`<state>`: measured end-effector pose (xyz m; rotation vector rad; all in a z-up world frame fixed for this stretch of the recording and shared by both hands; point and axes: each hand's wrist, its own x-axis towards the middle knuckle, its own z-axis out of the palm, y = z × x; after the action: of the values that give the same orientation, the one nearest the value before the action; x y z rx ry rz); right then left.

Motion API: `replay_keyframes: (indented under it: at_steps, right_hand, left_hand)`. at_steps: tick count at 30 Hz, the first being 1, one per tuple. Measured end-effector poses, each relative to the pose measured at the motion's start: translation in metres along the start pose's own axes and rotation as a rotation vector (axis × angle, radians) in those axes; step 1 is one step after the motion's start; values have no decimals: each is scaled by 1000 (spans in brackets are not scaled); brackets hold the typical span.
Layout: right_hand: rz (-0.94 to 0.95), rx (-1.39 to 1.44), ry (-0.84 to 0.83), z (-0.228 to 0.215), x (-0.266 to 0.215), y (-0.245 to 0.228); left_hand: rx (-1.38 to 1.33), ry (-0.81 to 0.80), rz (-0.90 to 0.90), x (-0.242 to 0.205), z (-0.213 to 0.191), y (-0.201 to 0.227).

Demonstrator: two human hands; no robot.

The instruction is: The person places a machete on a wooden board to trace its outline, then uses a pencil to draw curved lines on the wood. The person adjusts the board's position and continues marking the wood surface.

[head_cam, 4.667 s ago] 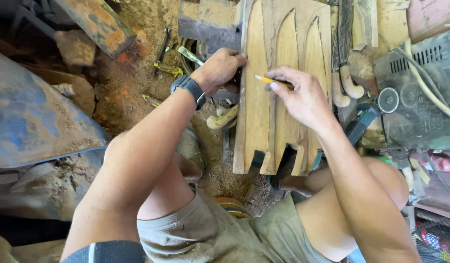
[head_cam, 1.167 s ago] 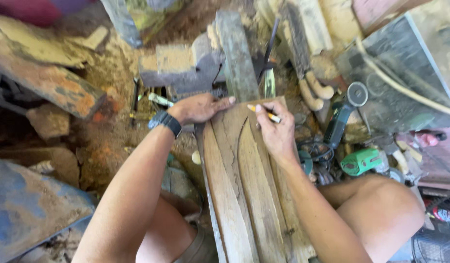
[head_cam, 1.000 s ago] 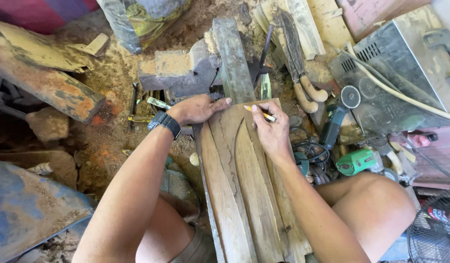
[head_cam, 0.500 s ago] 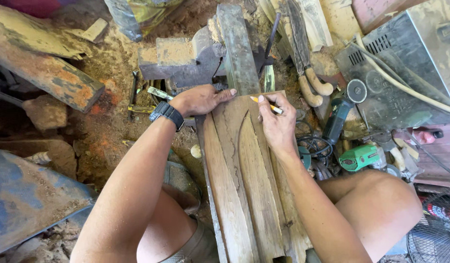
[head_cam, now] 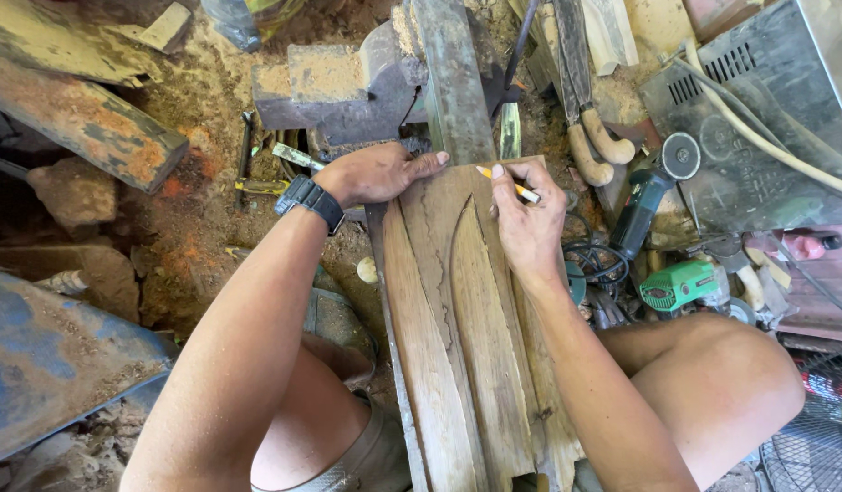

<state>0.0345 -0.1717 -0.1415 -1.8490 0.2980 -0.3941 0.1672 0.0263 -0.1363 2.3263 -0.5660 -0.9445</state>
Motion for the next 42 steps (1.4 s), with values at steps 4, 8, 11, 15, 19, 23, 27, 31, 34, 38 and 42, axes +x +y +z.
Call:
replay_keyframes:
  at_steps: [4, 8, 11, 15, 19, 23, 27, 31, 34, 38, 42]
  right_hand:
    - [22, 69, -40, -3, -1, -2]
    - [51, 136, -18, -2, -1, -3]
    - [3, 123, 1, 0, -1, -3]
    - [-6, 58, -31, -2, -1, -5]
    - [108, 125, -47, -4, 0, -6]
    - [130, 219, 3, -2, -2, -4]
    - [107, 271, -3, -1, -2, -1]
    - [64, 190, 18, -4, -6, -4]
    - [39, 41, -85, -14, -19, -11]
    - [20, 43, -278, -23, -39, -13]
    - [29, 19, -364, -28, -38, -12]
  left_hand:
    - [-17, -15, -20, -2, -1, 1]
    - [-16, -13, -14, -2, 0, 1]
    - [-13, 0, 9, -1, 1, -1]
    - [-10, -8, 4, 0, 1, -1]
    - [-10, -16, -21, 0, 1, 0]
    - [-14, -10, -17, -2, 0, 1]
    - [-26, -21, -35, -2, 0, 2]
    - [-44, -17, -33, -3, 0, 3]
    - [-31, -63, -40, -1, 1, 4]
    - [-9, -30, 21, 3, 2, -1]
    - [-1, -33, 9, 6, 3, -2]
